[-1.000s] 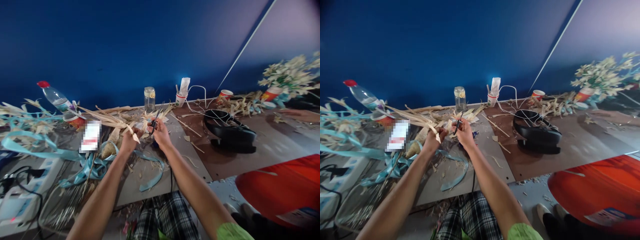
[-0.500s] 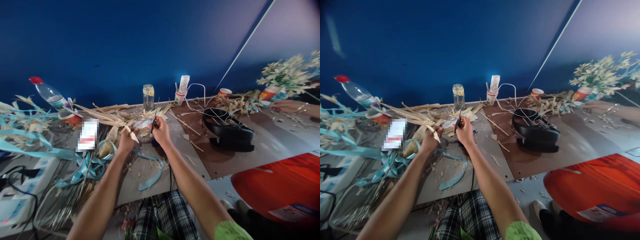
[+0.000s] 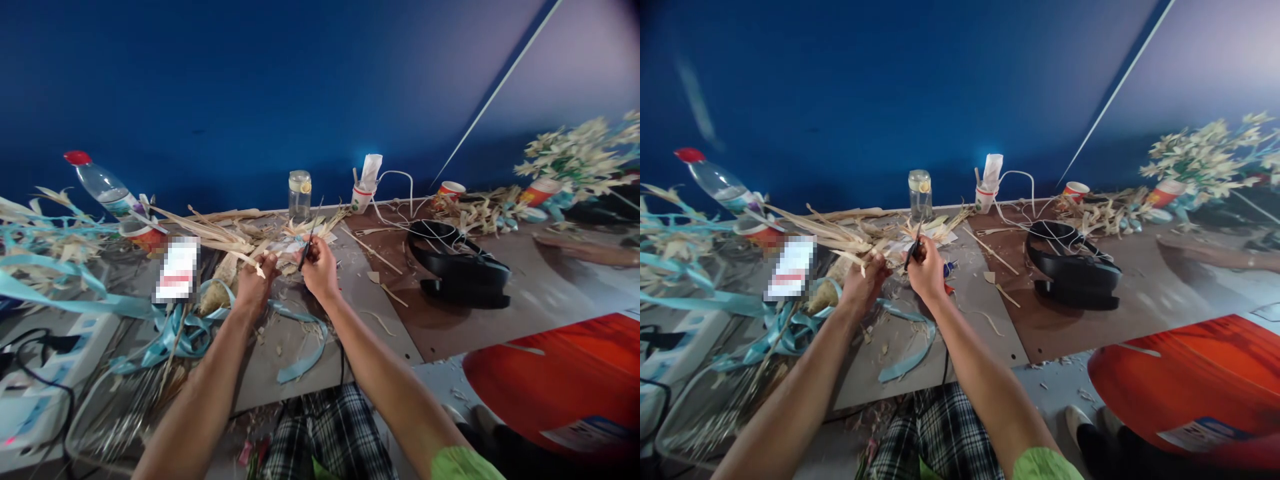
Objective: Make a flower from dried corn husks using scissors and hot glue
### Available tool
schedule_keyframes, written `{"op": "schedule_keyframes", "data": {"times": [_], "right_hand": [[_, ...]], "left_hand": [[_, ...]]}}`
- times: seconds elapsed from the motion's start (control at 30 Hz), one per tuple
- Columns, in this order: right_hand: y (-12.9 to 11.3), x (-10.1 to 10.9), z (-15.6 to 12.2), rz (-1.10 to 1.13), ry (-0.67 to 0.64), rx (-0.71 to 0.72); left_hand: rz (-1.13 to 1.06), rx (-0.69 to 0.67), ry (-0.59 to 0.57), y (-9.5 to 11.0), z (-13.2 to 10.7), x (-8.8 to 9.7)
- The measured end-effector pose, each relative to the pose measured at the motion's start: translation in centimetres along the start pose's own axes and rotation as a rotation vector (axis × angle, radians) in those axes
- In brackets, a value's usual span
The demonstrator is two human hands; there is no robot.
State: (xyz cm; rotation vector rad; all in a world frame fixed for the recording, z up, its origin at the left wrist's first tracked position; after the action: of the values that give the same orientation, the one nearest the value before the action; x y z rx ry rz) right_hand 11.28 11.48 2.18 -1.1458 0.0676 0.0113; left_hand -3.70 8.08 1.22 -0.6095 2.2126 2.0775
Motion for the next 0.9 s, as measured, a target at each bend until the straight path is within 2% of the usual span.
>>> {"op": "schedule_keyframes", "data": {"times": [0.17,0.43,0.6,0.77,0.9], "right_hand": [[-0.1,-0.6,-0.3,0.000,-0.046,-0.018],[-0.8,-1.4,-0.6,0.088,-0.131,-0.079],[-1.3,-1.3,-0.8,0.162,-0.138,-0.107],[-1.4,-2.2,-1.3,0.190,-0.284,-0.144],[-1.0,-3.0,-2.0,0.065,-0.404,-0.125]], "left_hand": [[0.119,0.004,0.042,0.1,0.0,0.4],[-0.089,0.031,0.009,-0.8,0.6,1.0],[-0.058,-0.051,0.041,0.6,0.1,1.4],[-0.038,-0.081,0.118,1.2,0.1,2.4],[-0.133,-0.078,0.110,0.9,0.6,2.8]]}}
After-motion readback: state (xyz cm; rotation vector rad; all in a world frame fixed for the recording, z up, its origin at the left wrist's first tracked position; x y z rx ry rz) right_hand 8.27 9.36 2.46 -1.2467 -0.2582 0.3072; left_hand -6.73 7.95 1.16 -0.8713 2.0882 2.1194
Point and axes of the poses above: each hand's wrist, its own z-axis towards the middle knuckle, its own x-axis out of the back of the hand, y = z × x, the point moved 8 cm from there along z, towards the middle knuckle, and after that the axes turned 8 degrees about x, right-handed, at the moved point
